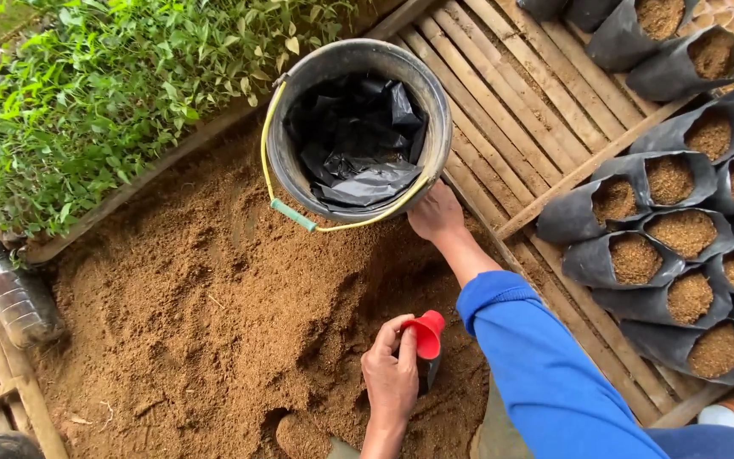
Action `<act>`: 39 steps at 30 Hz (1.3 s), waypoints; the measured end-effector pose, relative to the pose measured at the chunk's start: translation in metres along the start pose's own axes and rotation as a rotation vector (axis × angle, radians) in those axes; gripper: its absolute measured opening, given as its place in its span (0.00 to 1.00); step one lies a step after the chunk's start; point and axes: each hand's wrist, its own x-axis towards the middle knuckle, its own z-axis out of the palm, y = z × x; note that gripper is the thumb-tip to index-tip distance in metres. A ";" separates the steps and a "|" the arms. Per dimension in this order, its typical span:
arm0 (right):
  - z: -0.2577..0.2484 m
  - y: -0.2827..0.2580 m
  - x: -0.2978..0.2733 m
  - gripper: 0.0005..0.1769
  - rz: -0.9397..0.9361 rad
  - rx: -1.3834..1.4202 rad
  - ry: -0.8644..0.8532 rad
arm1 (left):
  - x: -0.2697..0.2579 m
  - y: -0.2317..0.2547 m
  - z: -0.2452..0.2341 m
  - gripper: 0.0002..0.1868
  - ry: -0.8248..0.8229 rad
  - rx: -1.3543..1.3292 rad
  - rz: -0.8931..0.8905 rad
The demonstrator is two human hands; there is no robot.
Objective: Filling black plastic polybags with soil using a small hand scoop.
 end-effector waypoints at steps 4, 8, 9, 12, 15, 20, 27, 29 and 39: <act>-0.001 -0.008 -0.020 0.31 0.193 -0.070 -0.093 | -0.002 -0.001 -0.002 0.11 0.011 0.005 0.017; 0.033 0.016 -0.034 0.19 0.156 -0.218 0.025 | -0.001 -0.001 -0.005 0.12 0.006 -0.014 0.033; 0.044 0.025 -0.040 0.23 0.294 -0.036 0.126 | -0.002 0.000 -0.005 0.12 -0.014 -0.022 0.013; 0.051 0.024 -0.075 0.20 0.326 0.096 0.243 | -0.005 0.002 -0.006 0.12 -0.022 -0.039 -0.003; 0.039 -0.004 -0.115 0.21 0.427 0.229 0.071 | -0.007 0.004 -0.005 0.12 -0.027 -0.056 -0.020; 0.032 -0.006 -0.117 0.18 0.293 0.064 0.250 | -0.009 0.009 -0.002 0.11 0.000 -0.064 0.051; 0.039 0.027 -0.045 0.32 0.141 0.123 -0.013 | -0.007 0.010 -0.003 0.12 0.009 -0.035 0.069; 0.073 0.049 -0.049 0.31 0.153 -0.041 0.055 | -0.005 0.014 -0.003 0.12 -0.005 -0.039 0.027; 0.099 0.061 -0.146 0.30 0.386 -0.070 0.097 | -0.007 0.031 -0.016 0.12 -0.064 -0.241 -0.076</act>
